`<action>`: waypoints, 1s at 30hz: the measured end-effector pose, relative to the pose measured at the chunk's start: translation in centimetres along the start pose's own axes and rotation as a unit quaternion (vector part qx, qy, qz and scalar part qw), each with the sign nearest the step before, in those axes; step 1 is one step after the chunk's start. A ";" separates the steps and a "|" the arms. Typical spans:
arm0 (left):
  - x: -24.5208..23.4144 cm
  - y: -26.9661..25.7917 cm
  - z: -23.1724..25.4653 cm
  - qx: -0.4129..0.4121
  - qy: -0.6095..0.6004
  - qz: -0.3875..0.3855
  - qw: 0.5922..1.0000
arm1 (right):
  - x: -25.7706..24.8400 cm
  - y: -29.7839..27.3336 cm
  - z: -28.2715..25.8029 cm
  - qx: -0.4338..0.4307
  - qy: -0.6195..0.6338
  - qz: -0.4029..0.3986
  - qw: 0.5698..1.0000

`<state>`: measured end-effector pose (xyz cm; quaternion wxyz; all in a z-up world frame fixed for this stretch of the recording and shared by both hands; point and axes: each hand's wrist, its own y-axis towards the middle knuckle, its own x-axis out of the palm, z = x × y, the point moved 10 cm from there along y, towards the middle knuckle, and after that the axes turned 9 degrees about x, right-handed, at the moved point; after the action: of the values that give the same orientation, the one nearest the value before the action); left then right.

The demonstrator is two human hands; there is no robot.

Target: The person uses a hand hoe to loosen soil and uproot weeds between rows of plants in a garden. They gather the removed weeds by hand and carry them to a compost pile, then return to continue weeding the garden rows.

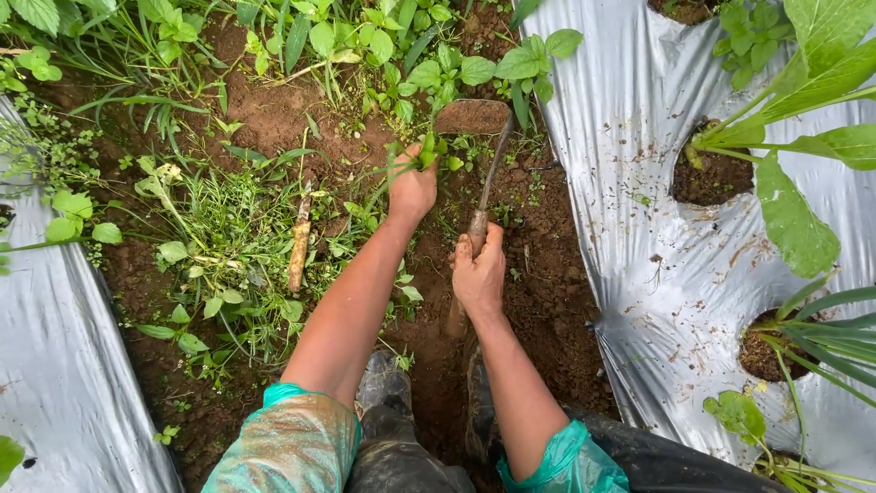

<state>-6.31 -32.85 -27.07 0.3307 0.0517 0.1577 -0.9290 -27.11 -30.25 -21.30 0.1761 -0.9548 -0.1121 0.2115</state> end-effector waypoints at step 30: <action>-0.5 -2.1 -6.9 -0.018 0.250 -0.089 0.964 | 3.2 -2.4 4.6 0.024 -0.049 0.012 0.998</action>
<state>-7.35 -28.73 -32.95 0.1977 0.2617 0.2560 -0.9093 -26.62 -25.80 -25.45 0.1908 -0.9401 -0.1036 0.2627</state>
